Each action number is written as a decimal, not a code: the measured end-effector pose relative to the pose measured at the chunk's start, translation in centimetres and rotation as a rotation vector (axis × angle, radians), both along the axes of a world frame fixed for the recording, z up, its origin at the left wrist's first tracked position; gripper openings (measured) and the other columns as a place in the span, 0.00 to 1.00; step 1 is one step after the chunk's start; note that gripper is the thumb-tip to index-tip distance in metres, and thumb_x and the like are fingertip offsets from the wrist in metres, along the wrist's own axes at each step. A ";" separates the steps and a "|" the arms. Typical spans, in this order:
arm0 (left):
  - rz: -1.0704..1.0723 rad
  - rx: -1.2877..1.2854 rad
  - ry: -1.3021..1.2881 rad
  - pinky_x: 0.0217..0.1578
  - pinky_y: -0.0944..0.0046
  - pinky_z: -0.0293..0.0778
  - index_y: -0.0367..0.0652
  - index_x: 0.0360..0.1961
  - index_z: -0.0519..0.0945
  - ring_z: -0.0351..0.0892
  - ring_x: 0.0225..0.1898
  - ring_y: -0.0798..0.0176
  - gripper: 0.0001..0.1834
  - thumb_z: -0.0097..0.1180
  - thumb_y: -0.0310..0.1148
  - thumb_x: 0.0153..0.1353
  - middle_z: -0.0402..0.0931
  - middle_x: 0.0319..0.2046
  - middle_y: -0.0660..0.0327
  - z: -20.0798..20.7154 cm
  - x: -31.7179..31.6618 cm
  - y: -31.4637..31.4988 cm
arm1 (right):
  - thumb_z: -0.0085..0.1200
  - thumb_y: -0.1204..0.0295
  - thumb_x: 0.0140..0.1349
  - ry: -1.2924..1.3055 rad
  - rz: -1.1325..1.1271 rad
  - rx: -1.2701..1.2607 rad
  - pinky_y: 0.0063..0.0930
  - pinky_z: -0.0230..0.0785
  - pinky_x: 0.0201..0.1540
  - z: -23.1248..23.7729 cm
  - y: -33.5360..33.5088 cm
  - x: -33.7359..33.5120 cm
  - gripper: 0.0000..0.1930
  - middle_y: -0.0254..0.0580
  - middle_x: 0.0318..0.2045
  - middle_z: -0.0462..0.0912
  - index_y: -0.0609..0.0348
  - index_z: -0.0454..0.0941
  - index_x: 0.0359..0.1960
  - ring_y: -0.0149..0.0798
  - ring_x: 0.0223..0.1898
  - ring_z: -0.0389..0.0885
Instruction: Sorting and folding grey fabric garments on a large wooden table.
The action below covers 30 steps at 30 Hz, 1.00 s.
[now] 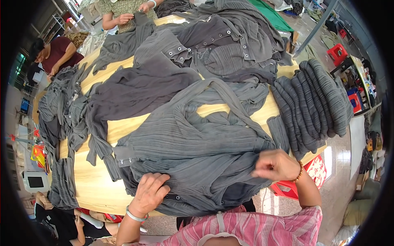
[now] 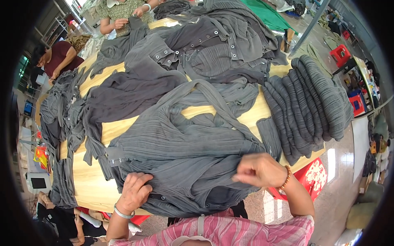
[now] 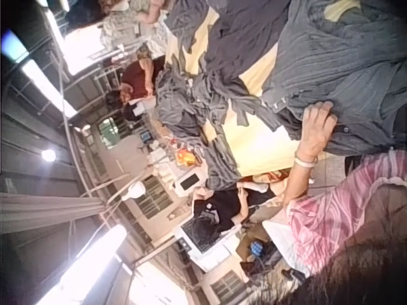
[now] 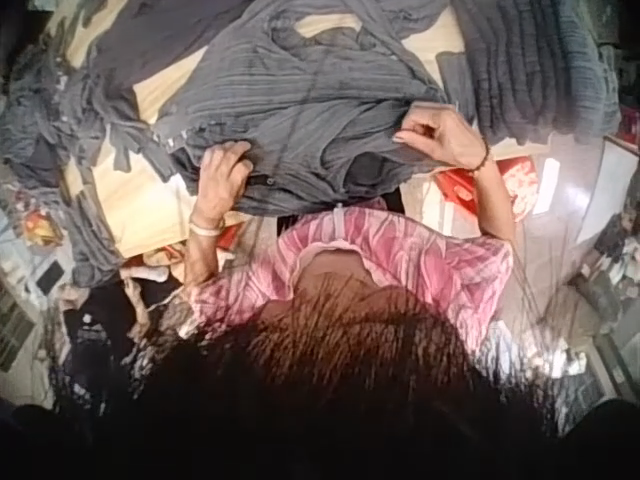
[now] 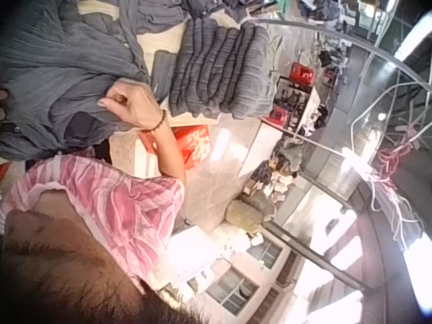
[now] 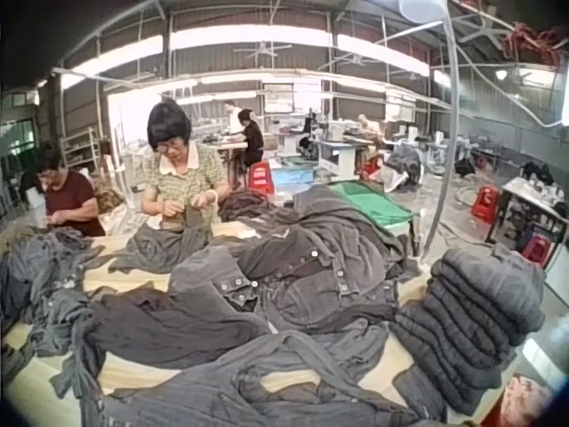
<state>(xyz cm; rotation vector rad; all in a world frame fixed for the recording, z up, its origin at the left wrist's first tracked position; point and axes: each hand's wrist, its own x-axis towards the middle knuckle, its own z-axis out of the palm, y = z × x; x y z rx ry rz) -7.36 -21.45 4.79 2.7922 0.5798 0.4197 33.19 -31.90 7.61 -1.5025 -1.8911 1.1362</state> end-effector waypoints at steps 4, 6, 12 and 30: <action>-0.007 -0.029 -0.022 0.49 0.50 0.72 0.44 0.31 0.74 0.76 0.49 0.53 0.10 0.58 0.27 0.46 0.76 0.46 0.57 0.6 -0.4 -0.3 | 0.66 0.70 0.57 -0.099 -0.026 0.314 0.36 0.73 0.41 -1.4 4.6 -2.1 0.10 0.40 0.34 0.80 0.58 0.81 0.39 0.45 0.37 0.79; -0.005 -0.097 -0.121 0.51 0.46 0.74 0.44 0.29 0.71 0.77 0.51 0.50 0.12 0.61 0.24 0.44 0.77 0.44 0.57 0.9 -0.4 -0.4 | 0.64 0.70 0.55 -0.120 0.150 0.238 0.39 0.69 0.52 -2.2 5.9 -3.1 0.20 0.41 0.43 0.80 0.55 0.79 0.52 0.48 0.48 0.76; 0.090 -0.192 -0.383 0.47 0.48 0.79 0.44 0.29 0.66 0.81 0.48 0.43 0.17 0.58 0.15 0.42 0.78 0.41 0.54 1.7 -1.3 -1.2 | 0.63 0.71 0.52 -0.030 0.394 0.022 0.41 0.65 0.59 -3.6 7.2 -5.2 0.35 0.44 0.51 0.78 0.52 0.68 0.65 0.49 0.53 0.73; 0.268 -0.343 -0.460 0.36 0.59 0.79 0.42 0.28 0.68 0.84 0.39 0.50 0.15 0.57 0.11 0.48 0.76 0.35 0.54 0.7 -2.5 0.8 | 0.62 0.73 0.55 -0.665 -0.672 0.639 0.41 0.70 0.37 3.3 5.9 2.8 0.05 0.47 0.28 0.80 0.59 0.79 0.31 0.53 0.35 0.80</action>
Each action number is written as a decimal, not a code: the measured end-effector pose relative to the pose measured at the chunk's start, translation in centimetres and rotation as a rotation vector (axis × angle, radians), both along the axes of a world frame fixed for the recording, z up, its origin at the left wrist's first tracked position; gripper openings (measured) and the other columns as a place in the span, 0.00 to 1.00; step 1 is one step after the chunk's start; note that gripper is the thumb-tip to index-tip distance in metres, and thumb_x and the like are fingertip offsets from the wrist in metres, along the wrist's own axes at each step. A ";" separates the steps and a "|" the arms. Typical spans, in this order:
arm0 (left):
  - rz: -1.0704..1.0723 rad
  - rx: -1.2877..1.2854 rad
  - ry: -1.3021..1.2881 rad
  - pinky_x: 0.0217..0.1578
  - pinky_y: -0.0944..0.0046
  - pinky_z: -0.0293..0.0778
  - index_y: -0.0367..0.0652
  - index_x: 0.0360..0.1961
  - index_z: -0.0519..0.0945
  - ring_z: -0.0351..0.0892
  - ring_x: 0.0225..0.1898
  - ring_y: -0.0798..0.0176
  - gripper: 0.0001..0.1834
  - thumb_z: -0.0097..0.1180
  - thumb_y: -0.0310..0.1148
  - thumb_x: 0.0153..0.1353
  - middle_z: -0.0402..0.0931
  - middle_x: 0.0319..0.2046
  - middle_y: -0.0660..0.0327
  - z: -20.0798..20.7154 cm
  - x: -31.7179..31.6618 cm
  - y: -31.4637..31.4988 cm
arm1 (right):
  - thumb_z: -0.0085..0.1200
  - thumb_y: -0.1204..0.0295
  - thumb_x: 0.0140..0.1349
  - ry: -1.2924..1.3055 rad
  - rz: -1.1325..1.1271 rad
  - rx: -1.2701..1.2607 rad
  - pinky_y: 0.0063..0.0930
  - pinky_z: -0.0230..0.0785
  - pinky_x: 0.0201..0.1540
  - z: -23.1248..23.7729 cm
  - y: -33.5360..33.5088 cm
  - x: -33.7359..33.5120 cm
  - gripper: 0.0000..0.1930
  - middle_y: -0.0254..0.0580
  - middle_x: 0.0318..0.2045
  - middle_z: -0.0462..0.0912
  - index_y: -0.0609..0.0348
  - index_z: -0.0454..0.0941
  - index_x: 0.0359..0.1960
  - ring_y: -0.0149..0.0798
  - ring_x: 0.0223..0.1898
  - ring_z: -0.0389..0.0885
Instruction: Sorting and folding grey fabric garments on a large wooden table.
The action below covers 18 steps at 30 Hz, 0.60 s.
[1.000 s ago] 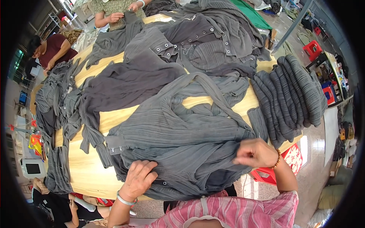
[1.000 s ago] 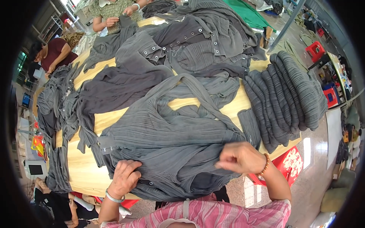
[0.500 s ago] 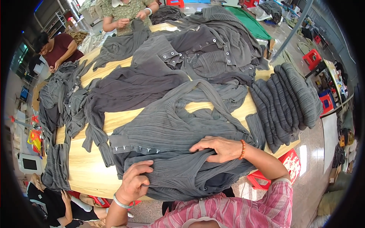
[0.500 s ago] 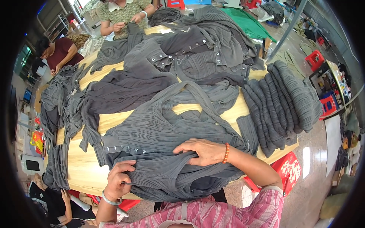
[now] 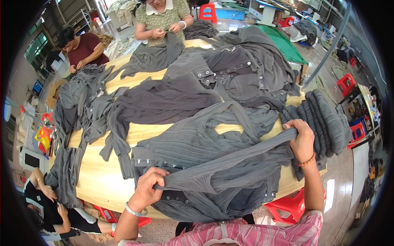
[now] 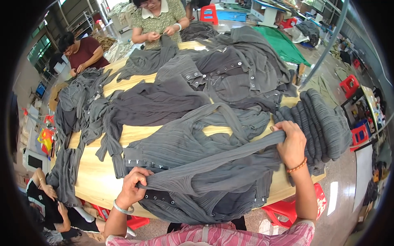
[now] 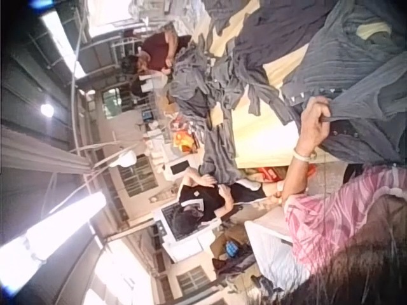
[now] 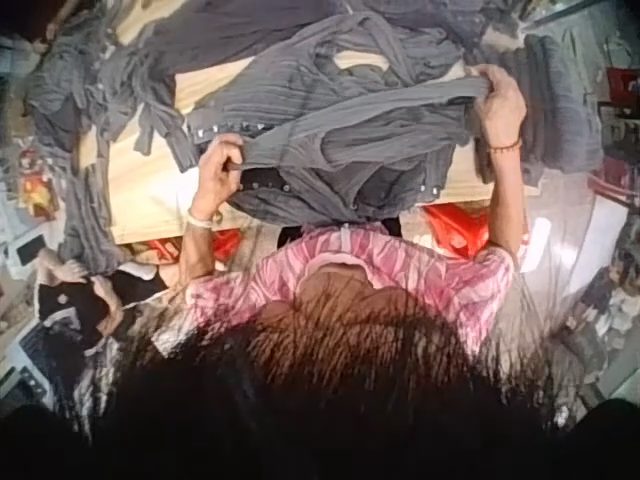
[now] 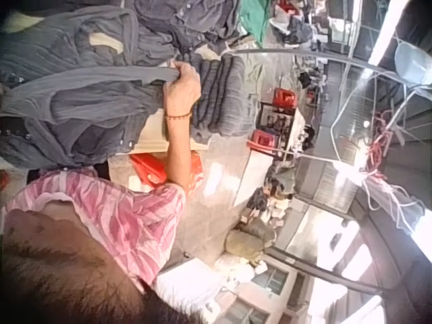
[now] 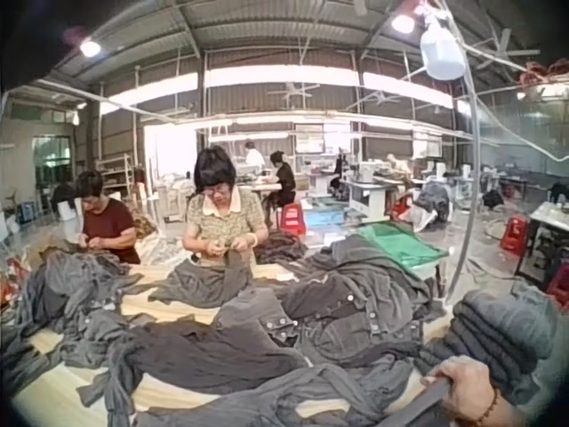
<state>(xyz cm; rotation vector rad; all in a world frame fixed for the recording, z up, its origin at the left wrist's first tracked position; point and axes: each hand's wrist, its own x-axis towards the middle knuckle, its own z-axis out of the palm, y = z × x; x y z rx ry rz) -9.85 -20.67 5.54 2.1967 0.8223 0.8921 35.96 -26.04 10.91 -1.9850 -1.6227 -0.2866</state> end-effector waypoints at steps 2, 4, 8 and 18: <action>-0.015 0.004 0.013 0.37 0.58 0.79 0.42 0.28 0.68 0.84 0.40 0.49 0.15 0.57 0.11 0.47 0.76 0.35 0.53 0.2 0.4 0.1 | 0.62 0.69 0.57 0.076 -0.092 -0.304 0.42 0.71 0.39 2.6 1.1 0.3 0.08 0.52 0.29 0.82 0.60 0.81 0.31 0.55 0.37 0.82; -0.013 0.079 0.061 0.39 0.58 0.78 0.41 0.28 0.68 0.83 0.41 0.48 0.15 0.56 0.10 0.46 0.75 0.35 0.52 0.6 1.2 0.8 | 0.61 0.68 0.52 0.001 0.036 -0.399 0.46 0.73 0.42 3.8 3.3 2.2 0.09 0.58 0.31 0.82 0.61 0.82 0.31 0.58 0.38 0.82; 0.086 0.174 0.085 0.41 0.57 0.75 0.39 0.29 0.68 0.79 0.42 0.46 0.16 0.49 0.08 0.41 0.72 0.36 0.49 1.7 4.4 3.7 | 0.54 0.73 0.47 0.289 0.013 -0.533 0.45 0.75 0.45 9.7 13.3 4.2 0.18 0.62 0.36 0.84 0.65 0.82 0.42 0.55 0.43 0.84; 0.227 0.111 0.360 0.63 0.47 0.63 0.38 0.60 0.71 0.63 0.65 0.37 0.27 0.62 0.25 0.58 0.64 0.63 0.43 -1.0 8.2 8.2 | 0.63 0.58 0.58 0.003 0.525 -0.282 0.47 0.68 0.55 -1.4 12.3 3.0 0.20 0.46 0.46 0.83 0.56 0.81 0.47 0.52 0.51 0.77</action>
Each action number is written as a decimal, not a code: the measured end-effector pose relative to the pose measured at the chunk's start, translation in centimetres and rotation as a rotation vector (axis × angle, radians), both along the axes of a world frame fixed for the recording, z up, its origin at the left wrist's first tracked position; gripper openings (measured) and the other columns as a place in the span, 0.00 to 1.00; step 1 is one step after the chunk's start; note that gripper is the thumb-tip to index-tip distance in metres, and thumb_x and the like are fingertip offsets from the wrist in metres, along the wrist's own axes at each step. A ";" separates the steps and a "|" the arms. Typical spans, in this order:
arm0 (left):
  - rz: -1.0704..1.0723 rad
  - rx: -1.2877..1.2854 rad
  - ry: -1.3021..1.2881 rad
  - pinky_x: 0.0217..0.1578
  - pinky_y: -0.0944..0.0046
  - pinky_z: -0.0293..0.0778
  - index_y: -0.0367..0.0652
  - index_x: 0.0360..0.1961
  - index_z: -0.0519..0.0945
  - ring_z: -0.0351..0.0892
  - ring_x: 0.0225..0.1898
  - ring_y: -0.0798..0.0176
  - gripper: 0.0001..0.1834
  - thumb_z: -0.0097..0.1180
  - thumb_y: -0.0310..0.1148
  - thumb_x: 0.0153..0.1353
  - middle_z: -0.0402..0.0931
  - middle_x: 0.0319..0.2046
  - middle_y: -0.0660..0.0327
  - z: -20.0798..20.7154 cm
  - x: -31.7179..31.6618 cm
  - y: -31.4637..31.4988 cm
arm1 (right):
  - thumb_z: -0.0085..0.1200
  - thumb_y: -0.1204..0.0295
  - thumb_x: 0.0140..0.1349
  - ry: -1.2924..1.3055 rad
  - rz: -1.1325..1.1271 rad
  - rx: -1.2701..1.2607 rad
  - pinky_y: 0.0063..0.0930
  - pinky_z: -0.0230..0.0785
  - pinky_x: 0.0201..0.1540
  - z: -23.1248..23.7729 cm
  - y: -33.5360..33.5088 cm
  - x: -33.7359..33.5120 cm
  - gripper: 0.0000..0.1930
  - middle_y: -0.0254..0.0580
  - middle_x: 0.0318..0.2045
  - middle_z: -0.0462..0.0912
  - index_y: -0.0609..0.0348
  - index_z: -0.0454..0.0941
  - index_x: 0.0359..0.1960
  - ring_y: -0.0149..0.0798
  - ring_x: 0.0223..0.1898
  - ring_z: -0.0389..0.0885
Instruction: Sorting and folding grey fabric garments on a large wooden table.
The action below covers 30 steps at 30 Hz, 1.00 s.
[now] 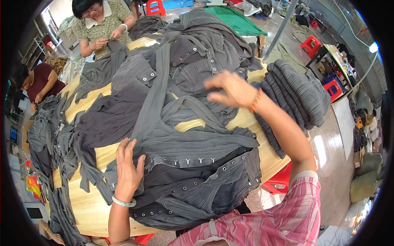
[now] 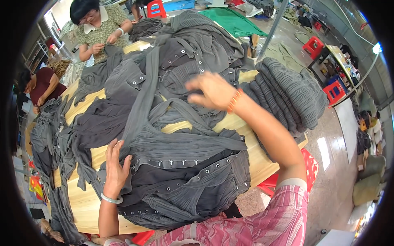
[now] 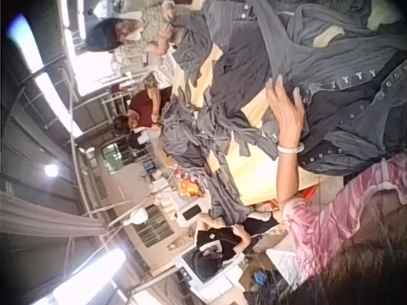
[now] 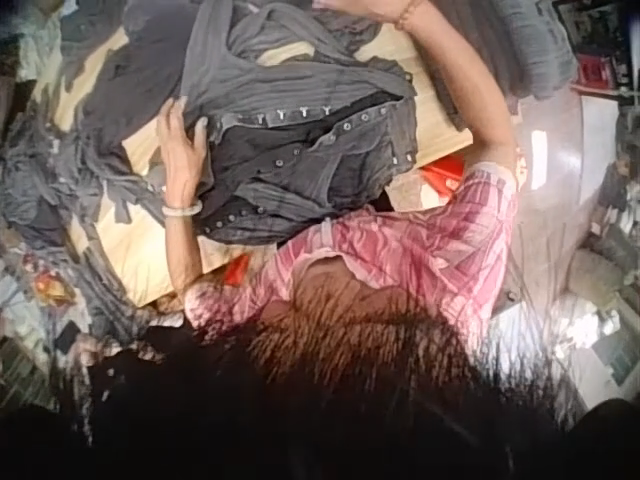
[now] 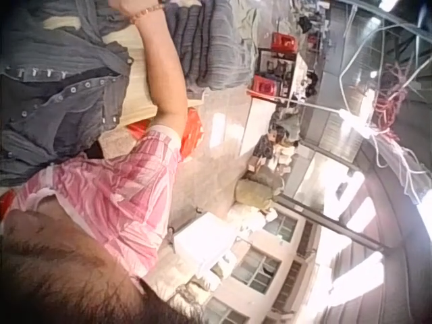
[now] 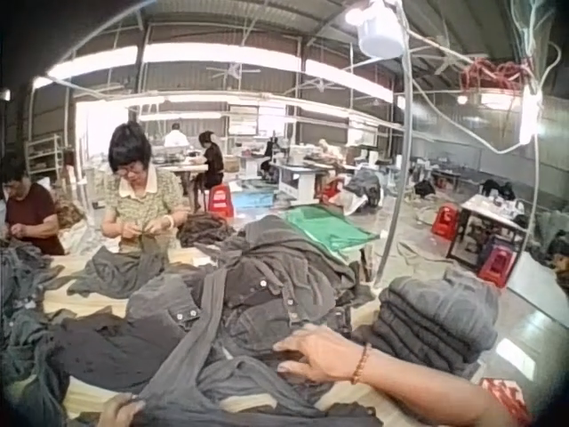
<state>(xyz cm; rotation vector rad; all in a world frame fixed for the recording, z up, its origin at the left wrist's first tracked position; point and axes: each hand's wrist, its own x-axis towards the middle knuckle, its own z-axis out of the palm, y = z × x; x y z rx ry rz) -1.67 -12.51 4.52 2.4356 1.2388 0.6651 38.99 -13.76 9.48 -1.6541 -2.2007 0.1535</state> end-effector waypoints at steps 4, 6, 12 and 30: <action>-0.107 -0.058 0.021 0.63 0.47 0.63 0.37 0.55 0.76 0.63 0.65 0.39 0.21 0.60 0.26 0.60 0.69 0.60 0.45 -0.2 0.4 1.2 | 0.63 0.49 0.57 0.164 -0.145 -0.418 0.43 0.73 0.53 -3.1 -8.4 1.4 0.27 0.50 0.43 0.86 0.62 0.84 0.45 0.55 0.48 0.82; -0.186 -0.057 0.014 0.63 0.47 0.63 0.37 0.55 0.76 0.64 0.65 0.39 0.21 0.60 0.25 0.60 0.71 0.59 0.46 -0.6 1.4 2.8 | 0.63 0.44 0.56 0.245 -0.148 -0.542 0.40 0.74 0.54 -4.3 -11.1 2.2 0.31 0.55 0.44 0.86 0.64 0.84 0.45 0.55 0.47 0.84; -0.527 -0.064 0.101 0.68 0.48 0.56 0.41 0.57 0.75 0.61 0.69 0.44 0.24 0.59 0.24 0.57 0.73 0.61 0.54 -0.5 7.4 6.1 | 0.64 0.52 0.56 0.139 -0.070 -0.413 0.44 0.62 0.60 -4.6 -15.0 0.3 0.28 0.48 0.54 0.78 0.58 0.81 0.52 0.52 0.56 0.74; -0.197 0.320 0.114 0.48 0.52 0.67 0.40 0.37 0.80 0.74 0.41 0.48 0.06 0.57 0.23 0.58 0.76 0.32 0.54 1.2 8.2 10.0 | 0.52 0.76 0.62 0.019 -0.308 0.204 0.36 0.64 0.51 -4.6 -6.1 2.5 0.07 0.40 0.37 0.78 0.55 0.78 0.41 0.44 0.45 0.75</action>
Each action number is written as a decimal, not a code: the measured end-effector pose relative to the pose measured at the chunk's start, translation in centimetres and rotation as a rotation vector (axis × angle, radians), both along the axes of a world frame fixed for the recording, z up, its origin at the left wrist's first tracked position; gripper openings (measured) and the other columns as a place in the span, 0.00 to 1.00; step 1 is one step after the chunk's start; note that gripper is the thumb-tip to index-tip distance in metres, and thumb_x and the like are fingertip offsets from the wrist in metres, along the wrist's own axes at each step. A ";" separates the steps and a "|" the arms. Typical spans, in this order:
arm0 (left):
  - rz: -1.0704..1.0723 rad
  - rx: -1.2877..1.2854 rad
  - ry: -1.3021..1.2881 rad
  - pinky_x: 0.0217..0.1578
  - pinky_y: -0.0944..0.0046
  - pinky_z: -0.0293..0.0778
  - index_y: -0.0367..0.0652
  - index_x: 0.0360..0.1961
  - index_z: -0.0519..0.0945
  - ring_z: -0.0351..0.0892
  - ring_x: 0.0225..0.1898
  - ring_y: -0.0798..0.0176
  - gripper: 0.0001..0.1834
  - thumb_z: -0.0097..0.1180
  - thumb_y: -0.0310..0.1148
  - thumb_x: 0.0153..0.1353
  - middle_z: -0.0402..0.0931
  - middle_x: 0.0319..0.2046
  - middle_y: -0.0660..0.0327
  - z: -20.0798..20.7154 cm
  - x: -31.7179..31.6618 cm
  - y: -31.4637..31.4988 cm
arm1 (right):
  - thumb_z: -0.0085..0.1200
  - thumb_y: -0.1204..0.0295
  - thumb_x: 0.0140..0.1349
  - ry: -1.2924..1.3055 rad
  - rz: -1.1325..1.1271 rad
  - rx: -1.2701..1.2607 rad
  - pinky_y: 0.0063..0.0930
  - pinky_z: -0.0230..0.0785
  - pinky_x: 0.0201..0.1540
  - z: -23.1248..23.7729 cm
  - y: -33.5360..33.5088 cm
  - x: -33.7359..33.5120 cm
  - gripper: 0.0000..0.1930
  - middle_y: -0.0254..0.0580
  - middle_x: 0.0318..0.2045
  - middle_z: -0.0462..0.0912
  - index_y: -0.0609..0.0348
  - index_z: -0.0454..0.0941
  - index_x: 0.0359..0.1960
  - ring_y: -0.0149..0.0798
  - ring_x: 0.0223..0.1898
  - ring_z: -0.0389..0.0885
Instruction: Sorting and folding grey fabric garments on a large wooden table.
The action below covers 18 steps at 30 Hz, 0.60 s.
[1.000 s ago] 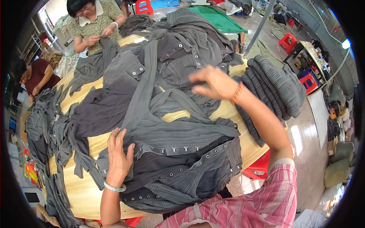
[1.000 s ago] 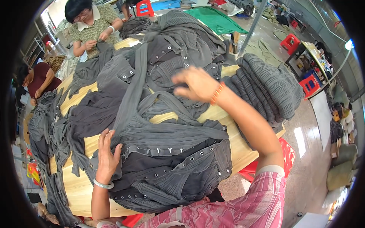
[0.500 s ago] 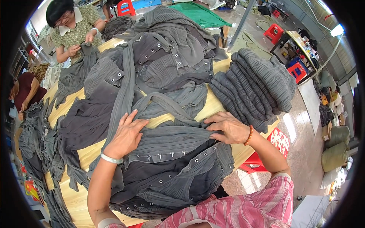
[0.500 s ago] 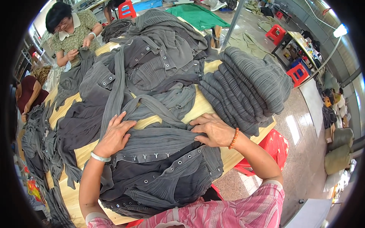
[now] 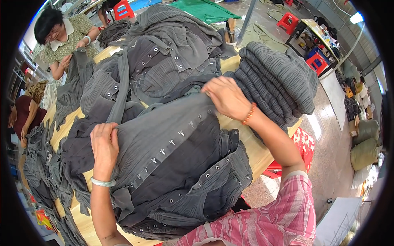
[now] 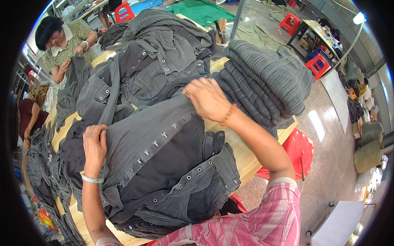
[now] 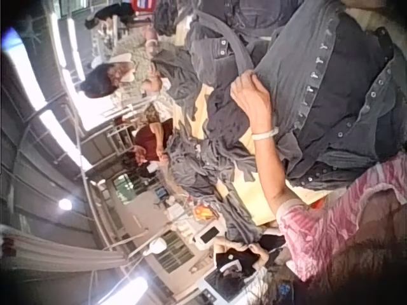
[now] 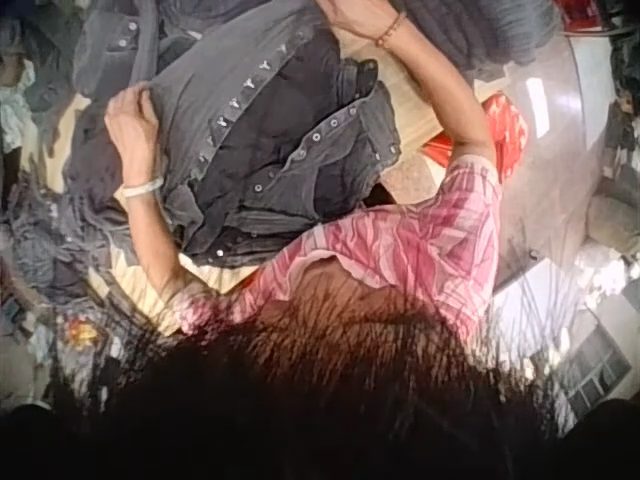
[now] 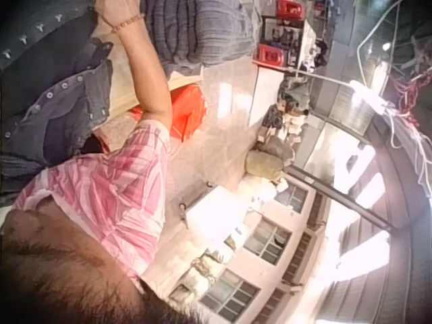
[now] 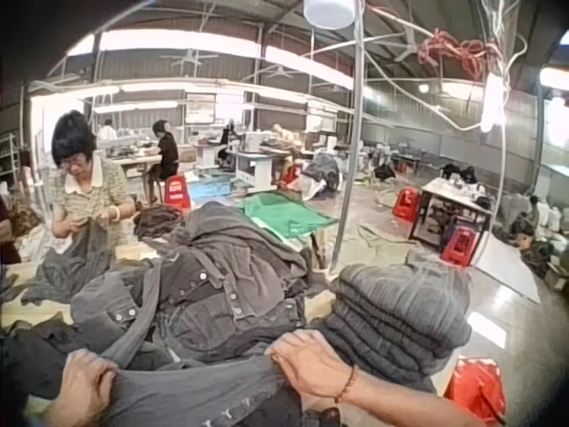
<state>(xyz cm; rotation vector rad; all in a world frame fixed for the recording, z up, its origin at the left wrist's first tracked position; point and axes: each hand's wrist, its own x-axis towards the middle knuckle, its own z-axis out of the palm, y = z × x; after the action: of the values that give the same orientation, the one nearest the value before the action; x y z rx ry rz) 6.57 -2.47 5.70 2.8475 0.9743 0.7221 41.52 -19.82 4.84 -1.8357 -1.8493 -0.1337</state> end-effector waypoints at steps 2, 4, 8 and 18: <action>0.031 0.037 0.008 0.48 0.52 0.68 0.40 0.38 0.80 0.73 0.42 0.48 0.07 0.57 0.23 0.58 0.76 0.33 0.55 -2.0 0.2 1.2 | 0.53 0.77 0.62 -0.054 -0.057 0.158 0.38 0.64 0.53 -1.6 2.1 0.0 0.07 0.39 0.37 0.79 0.55 0.78 0.41 0.45 0.45 0.76; 0.139 0.105 0.054 0.48 0.53 0.68 0.40 0.40 0.80 0.72 0.45 0.49 0.08 0.57 0.24 0.58 0.76 0.37 0.55 -3.3 -0.1 1.7 | 0.52 0.75 0.62 -0.128 -0.140 0.193 0.42 0.63 0.56 -3.5 3.3 -0.3 0.12 0.40 0.44 0.79 0.54 0.78 0.47 0.45 0.48 0.75; 0.133 0.049 -0.011 0.58 0.49 0.66 0.38 0.54 0.76 0.70 0.56 0.43 0.20 0.58 0.23 0.59 0.73 0.53 0.48 -3.8 -2.9 -0.6 | 0.56 0.78 0.59 0.041 -0.089 -0.021 0.39 0.65 0.56 -3.1 -0.5 -1.4 0.22 0.44 0.53 0.76 0.54 0.73 0.57 0.48 0.53 0.73; 0.093 -0.545 0.001 0.57 0.51 0.67 0.37 0.51 0.77 0.71 0.54 0.44 0.29 0.71 0.29 0.45 0.74 0.51 0.49 0.5 -13.0 -17.1 | 0.59 0.74 0.51 0.098 0.175 -0.355 0.45 0.56 0.66 -1.9 -14.9 -3.2 0.26 0.50 0.63 0.70 0.50 0.76 0.57 0.51 0.64 0.66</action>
<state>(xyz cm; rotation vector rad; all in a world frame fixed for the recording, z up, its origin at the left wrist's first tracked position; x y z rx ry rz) -6.46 -19.60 6.17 2.3424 1.1047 0.3801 38.37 -34.71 2.97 -1.8529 -2.0528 0.3624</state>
